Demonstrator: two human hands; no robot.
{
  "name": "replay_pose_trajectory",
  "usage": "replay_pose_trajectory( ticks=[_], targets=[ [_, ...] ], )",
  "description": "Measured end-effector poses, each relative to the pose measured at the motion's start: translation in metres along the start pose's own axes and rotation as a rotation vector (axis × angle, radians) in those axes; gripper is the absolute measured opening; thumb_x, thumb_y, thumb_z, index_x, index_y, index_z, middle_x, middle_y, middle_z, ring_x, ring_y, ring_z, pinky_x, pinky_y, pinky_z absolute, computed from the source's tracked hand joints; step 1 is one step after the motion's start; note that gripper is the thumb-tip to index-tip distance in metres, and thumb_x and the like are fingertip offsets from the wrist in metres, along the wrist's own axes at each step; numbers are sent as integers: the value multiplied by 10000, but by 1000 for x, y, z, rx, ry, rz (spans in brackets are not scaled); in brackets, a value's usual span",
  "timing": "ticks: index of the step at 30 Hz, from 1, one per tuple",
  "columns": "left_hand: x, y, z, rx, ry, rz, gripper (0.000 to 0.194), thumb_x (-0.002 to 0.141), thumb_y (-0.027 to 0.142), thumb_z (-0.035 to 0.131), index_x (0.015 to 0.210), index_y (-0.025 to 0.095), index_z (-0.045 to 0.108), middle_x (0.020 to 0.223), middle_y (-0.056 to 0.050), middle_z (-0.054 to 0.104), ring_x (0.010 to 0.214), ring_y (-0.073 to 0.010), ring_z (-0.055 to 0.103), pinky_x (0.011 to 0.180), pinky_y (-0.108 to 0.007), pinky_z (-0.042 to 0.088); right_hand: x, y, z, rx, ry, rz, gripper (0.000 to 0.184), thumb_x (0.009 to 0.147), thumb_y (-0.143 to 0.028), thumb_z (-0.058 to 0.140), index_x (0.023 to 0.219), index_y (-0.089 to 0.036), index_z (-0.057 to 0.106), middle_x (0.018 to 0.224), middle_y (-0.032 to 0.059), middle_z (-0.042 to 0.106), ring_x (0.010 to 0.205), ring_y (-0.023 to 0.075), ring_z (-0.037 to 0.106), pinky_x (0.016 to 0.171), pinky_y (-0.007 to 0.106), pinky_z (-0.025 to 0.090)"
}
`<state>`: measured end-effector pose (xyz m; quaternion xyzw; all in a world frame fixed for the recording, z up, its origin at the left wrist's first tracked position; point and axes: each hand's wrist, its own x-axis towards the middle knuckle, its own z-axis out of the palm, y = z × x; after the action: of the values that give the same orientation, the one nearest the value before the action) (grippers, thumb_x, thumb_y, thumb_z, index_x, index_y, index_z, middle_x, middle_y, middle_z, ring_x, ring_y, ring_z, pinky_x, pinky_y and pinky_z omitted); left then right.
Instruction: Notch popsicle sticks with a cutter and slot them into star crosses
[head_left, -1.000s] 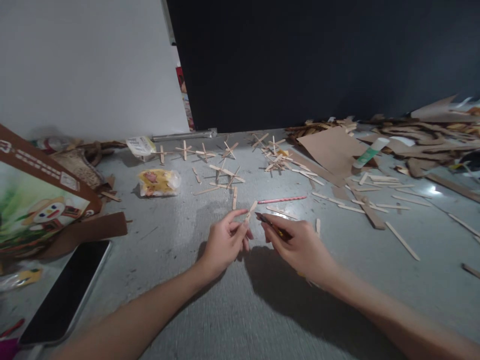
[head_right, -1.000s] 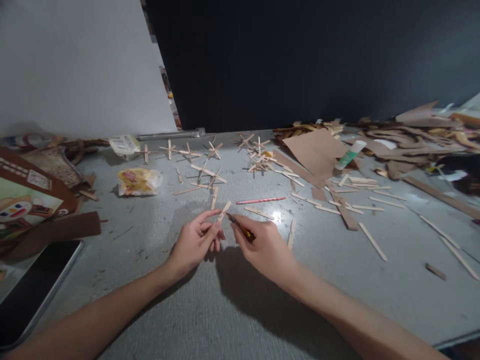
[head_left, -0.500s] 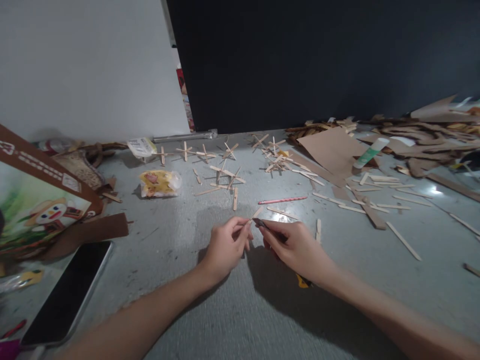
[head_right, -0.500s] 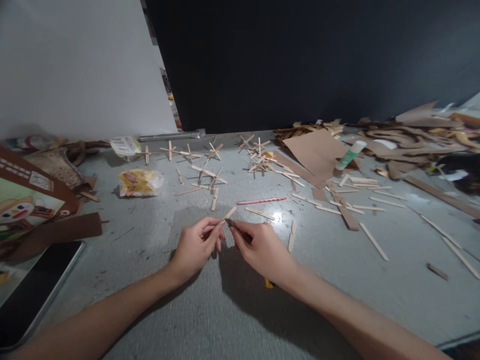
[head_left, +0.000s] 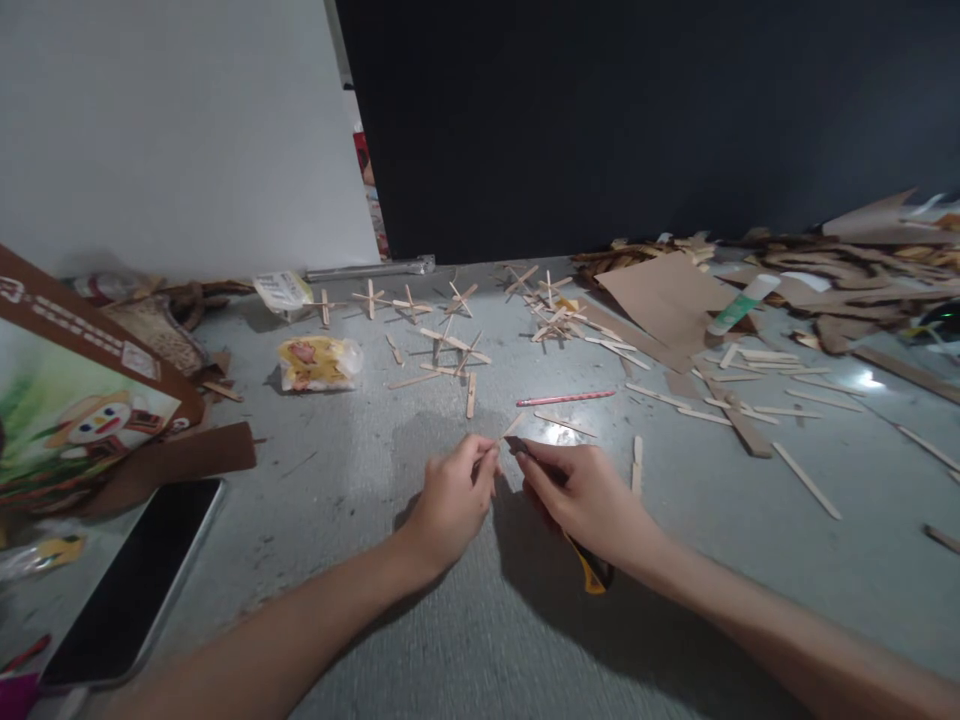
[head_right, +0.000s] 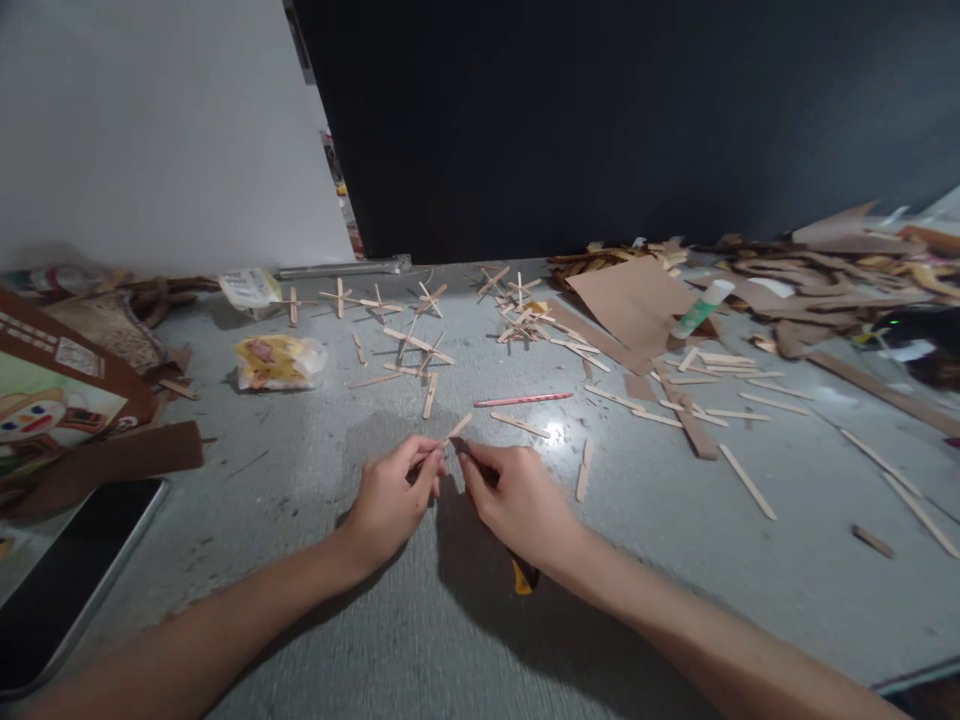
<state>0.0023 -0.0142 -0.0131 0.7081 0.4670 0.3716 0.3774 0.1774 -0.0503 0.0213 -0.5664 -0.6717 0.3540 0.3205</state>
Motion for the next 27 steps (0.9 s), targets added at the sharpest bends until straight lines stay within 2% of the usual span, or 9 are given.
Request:
replay_pose_trajectory(
  ticks=[5, 14, 22, 27],
  targets=[
    [-1, -1, 0, 44, 5, 30, 208, 1015, 303, 509, 945, 205, 679, 677, 4, 675, 586, -144, 604, 637, -262, 465, 0, -3, 1, 243, -83, 128, 382, 993, -463, 514, 691, -231, 543, 550, -18, 567, 402, 128, 557, 407, 239, 388],
    [0, -4, 1, 76, 19, 55, 188, 1007, 282, 527, 942, 203, 684, 680, 1, 681, 621, -157, 647, 679, -266, 492, 4, -3, 0, 473, -178, 264, 409, 933, -548, 603, 690, -218, 597, 540, -28, 580, 375, 124, 558, 348, 231, 434],
    [0, -1, 2, 55, 8, 34, 209, 1016, 316, 522, 942, 196, 676, 663, 6, 683, 589, -145, 625, 654, -263, 479, -1, -4, 3, 393, -77, 165, 416, 950, -533, 598, 691, -207, 589, 547, -32, 567, 371, 106, 547, 367, 208, 393],
    [0, -1, 2, 38, 8, 31, 209, 1014, 321, 524, 955, 194, 679, 673, 3, 690, 576, -143, 617, 639, -263, 471, 0, -6, 0, 420, -84, 197, 431, 934, -560, 603, 684, -209, 589, 545, -21, 576, 376, 120, 566, 366, 218, 407]
  ],
)
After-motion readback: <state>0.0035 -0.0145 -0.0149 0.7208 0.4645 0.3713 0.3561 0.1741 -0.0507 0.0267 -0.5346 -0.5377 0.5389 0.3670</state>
